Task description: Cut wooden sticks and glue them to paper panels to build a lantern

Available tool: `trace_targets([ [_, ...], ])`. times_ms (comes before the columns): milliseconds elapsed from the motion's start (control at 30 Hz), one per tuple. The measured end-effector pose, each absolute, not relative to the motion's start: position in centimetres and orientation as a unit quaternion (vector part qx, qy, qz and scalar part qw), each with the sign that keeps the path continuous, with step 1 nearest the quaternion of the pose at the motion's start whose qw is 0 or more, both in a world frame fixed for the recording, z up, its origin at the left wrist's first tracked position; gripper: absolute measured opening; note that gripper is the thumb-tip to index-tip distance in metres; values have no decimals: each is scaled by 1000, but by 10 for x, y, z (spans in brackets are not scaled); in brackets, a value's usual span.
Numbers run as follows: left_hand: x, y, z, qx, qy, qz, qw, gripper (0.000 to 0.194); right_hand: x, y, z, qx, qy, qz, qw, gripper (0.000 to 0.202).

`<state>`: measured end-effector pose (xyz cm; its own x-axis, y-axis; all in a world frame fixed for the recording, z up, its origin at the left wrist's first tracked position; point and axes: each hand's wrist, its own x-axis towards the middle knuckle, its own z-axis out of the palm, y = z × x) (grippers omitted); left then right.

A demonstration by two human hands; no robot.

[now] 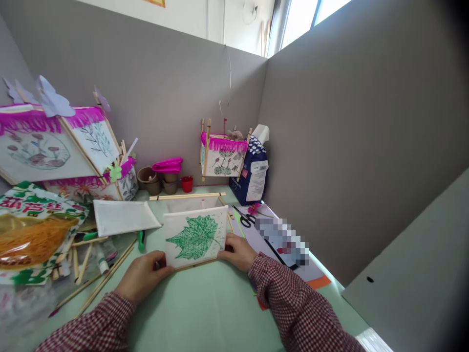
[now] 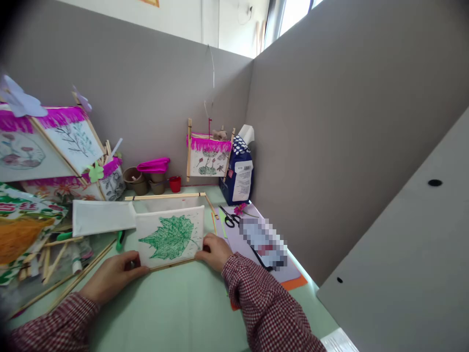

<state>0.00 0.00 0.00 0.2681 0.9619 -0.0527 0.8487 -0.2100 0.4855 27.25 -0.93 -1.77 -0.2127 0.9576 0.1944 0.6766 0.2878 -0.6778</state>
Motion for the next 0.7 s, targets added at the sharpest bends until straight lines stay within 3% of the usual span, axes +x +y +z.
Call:
trace_targets([
  [700, 1, 1, -3, 769, 588, 145, 202, 28, 277, -9, -18, -532, -758, 226, 302, 12],
])
